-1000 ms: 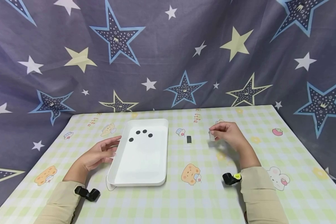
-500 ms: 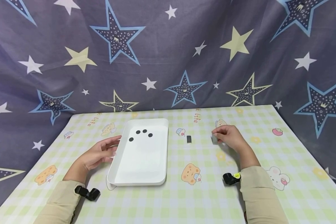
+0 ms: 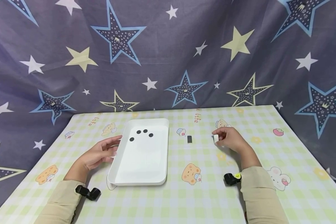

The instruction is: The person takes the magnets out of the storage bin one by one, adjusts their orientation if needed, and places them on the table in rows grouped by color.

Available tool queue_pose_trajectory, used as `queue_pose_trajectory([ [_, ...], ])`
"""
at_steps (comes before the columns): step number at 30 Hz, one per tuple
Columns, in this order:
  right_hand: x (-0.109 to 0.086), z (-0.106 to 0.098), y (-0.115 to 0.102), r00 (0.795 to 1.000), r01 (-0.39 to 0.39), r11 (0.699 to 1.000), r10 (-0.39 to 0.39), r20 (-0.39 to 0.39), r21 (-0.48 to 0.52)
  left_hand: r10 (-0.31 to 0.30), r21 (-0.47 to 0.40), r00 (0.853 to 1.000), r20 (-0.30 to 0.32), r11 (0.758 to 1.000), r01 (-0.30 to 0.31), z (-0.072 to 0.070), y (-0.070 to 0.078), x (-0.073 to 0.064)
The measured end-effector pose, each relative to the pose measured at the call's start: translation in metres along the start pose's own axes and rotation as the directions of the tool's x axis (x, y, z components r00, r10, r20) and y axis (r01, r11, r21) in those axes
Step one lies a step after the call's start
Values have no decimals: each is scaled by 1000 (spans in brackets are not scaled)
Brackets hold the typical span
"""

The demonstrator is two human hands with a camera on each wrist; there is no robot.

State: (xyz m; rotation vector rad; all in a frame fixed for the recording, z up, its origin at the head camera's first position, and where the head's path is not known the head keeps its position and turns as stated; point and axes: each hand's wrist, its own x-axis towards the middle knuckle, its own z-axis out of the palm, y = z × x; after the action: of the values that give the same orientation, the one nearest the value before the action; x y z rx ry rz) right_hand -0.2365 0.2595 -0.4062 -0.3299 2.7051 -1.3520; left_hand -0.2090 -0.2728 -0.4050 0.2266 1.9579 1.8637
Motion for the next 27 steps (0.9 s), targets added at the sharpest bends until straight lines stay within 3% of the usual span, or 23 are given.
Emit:
queue_pose_trajectory([
  [9, -1, -2, 2, 998, 42, 996, -38, 41, -83, 0, 21, 1000, 4, 1000, 0, 0, 1, 1],
  [27, -1, -1, 0, 999, 38, 997, -36, 39, -62, 1, 13, 1000, 2, 1000, -1, 0, 0, -1],
])
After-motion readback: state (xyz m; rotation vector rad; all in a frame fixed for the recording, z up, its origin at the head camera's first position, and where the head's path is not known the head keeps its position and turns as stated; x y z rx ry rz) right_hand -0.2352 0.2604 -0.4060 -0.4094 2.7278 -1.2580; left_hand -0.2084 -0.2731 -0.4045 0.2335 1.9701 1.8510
